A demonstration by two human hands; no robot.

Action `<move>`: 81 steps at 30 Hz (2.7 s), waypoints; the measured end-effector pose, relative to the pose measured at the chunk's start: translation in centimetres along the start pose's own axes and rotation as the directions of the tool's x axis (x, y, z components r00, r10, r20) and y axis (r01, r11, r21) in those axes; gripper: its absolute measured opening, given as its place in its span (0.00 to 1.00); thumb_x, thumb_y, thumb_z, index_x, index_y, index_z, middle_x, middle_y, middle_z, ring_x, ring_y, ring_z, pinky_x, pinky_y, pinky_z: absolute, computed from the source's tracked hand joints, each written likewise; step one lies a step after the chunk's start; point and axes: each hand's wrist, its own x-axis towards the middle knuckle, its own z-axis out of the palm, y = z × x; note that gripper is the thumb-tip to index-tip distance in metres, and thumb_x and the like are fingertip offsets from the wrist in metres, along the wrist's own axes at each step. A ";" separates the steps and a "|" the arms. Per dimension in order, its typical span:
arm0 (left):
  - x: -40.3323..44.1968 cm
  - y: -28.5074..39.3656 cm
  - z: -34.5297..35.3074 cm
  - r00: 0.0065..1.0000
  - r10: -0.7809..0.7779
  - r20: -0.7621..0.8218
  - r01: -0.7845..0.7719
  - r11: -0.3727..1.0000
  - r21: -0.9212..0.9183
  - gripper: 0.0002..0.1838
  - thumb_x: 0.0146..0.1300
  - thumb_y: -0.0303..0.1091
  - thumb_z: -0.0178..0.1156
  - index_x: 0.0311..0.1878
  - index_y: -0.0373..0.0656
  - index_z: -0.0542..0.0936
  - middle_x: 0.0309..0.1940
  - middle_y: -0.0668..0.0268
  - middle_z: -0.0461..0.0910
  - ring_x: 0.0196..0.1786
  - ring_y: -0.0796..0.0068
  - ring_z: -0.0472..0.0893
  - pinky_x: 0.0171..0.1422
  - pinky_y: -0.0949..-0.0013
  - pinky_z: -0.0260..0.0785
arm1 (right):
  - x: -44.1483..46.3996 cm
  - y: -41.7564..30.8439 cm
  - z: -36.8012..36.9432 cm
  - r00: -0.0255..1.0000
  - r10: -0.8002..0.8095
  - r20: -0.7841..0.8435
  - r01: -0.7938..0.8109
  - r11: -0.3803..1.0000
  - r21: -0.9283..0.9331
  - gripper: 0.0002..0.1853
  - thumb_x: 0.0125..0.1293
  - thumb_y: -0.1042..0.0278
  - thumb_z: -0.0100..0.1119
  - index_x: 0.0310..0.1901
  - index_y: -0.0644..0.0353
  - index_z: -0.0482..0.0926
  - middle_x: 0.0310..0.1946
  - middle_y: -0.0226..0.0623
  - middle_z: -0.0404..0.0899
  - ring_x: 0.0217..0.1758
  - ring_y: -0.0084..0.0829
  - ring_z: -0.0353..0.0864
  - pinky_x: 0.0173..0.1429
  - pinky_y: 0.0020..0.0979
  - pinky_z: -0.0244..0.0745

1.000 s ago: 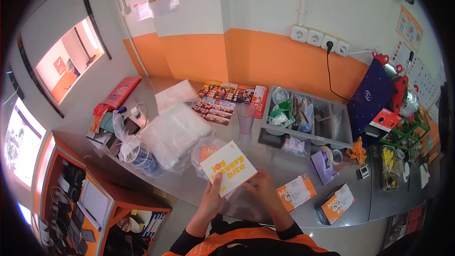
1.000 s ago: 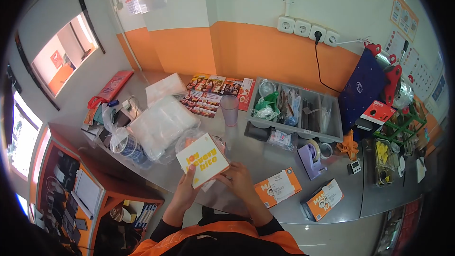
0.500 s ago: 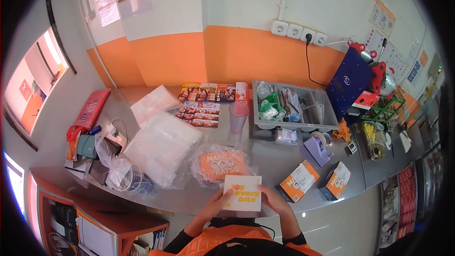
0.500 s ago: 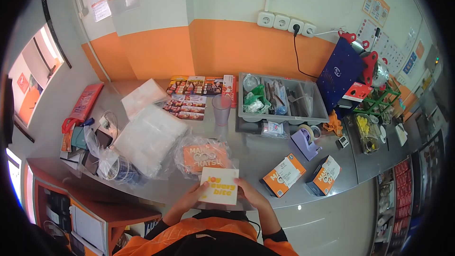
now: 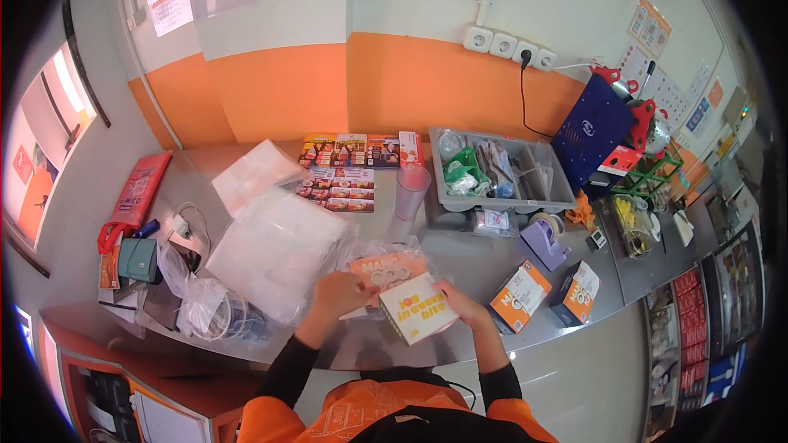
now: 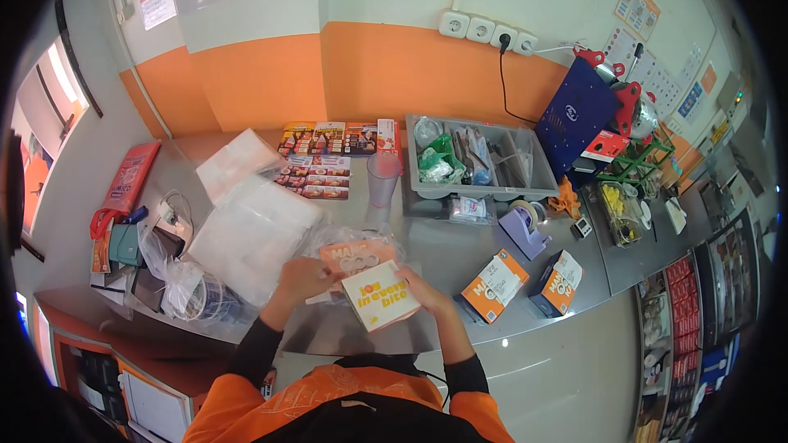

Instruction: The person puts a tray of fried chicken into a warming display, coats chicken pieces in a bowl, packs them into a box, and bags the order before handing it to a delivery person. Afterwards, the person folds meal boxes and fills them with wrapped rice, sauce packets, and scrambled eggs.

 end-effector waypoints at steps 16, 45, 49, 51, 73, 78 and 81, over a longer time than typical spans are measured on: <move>-5.7 -2.6 5.8 0.984 -0.177 -0.031 0.122 0.783 -0.610 0.11 0.48 0.27 0.58 0.38 0.45 0.80 0.26 0.58 0.79 0.28 0.57 0.79 0.32 0.63 0.69 | 5.6 -1.2 3.6 0.978 -0.092 -0.187 0.174 0.854 0.490 0.25 0.66 0.54 0.40 0.55 0.67 0.65 0.49 0.44 0.74 0.48 0.30 0.77 0.52 0.28 0.71; -2.3 -1.7 3.5 0.957 -0.214 0.196 0.217 0.976 0.009 0.58 0.38 0.43 0.62 0.71 0.42 0.39 0.26 0.52 0.80 0.31 0.50 0.80 0.34 0.55 0.72 | 8.6 -1.3 2.9 0.820 -0.552 -0.151 0.339 0.681 -0.649 0.40 0.62 0.61 0.48 0.70 0.61 0.39 0.47 0.50 0.73 0.44 0.41 0.75 0.50 0.38 0.70; -2.1 -1.9 3.2 0.959 -0.212 0.189 0.212 0.977 0.020 0.58 0.38 0.42 0.62 0.71 0.42 0.39 0.26 0.52 0.80 0.31 0.50 0.80 0.34 0.55 0.72 | 7.5 -2.3 4.1 0.783 -0.587 -0.205 0.262 0.610 -0.748 0.40 0.61 0.59 0.48 0.71 0.52 0.40 0.49 0.53 0.72 0.44 0.50 0.76 0.49 0.44 0.71; -1.9 -1.8 3.0 0.959 -0.202 0.198 0.204 0.979 0.014 0.58 0.38 0.42 0.62 0.71 0.42 0.39 0.26 0.52 0.80 0.31 0.50 0.80 0.34 0.55 0.72 | 6.5 -3.1 4.9 0.828 -0.494 -0.265 0.144 0.645 -0.751 0.38 0.62 0.56 0.47 0.71 0.49 0.42 0.50 0.54 0.73 0.45 0.53 0.76 0.49 0.47 0.71; -4.0 -0.1 7.1 0.778 -0.547 -0.309 0.557 0.828 -0.063 0.34 0.45 0.37 0.57 0.61 0.51 0.66 0.22 0.54 0.79 0.29 0.51 0.80 0.34 0.53 0.71 | 1.8 -1.3 5.1 0.922 -0.386 -0.024 0.188 0.503 -0.844 0.49 0.49 0.38 0.63 0.65 0.60 0.54 0.53 0.47 0.73 0.47 0.45 0.79 0.50 0.44 0.71; -2.9 3.2 3.9 0.744 -0.590 -0.312 0.594 0.799 -0.095 0.46 0.44 0.35 0.56 0.71 0.53 0.52 0.21 0.54 0.78 0.28 0.50 0.79 0.34 0.52 0.71 | -0.2 -1.7 6.2 0.825 -0.565 -0.014 0.197 0.310 -0.930 0.42 0.50 0.50 0.66 0.64 0.56 0.59 0.57 0.43 0.69 0.54 0.42 0.75 0.54 0.41 0.69; -2.6 3.3 3.4 0.753 -0.564 -0.339 0.573 0.815 -0.085 0.46 0.45 0.35 0.56 0.71 0.52 0.51 0.21 0.54 0.78 0.27 0.50 0.79 0.33 0.52 0.70 | 0.6 -2.2 5.7 0.560 -0.757 0.337 0.486 -0.029 -0.874 0.38 0.49 0.56 0.68 0.62 0.53 0.64 0.58 0.44 0.65 0.58 0.43 0.69 0.59 0.40 0.65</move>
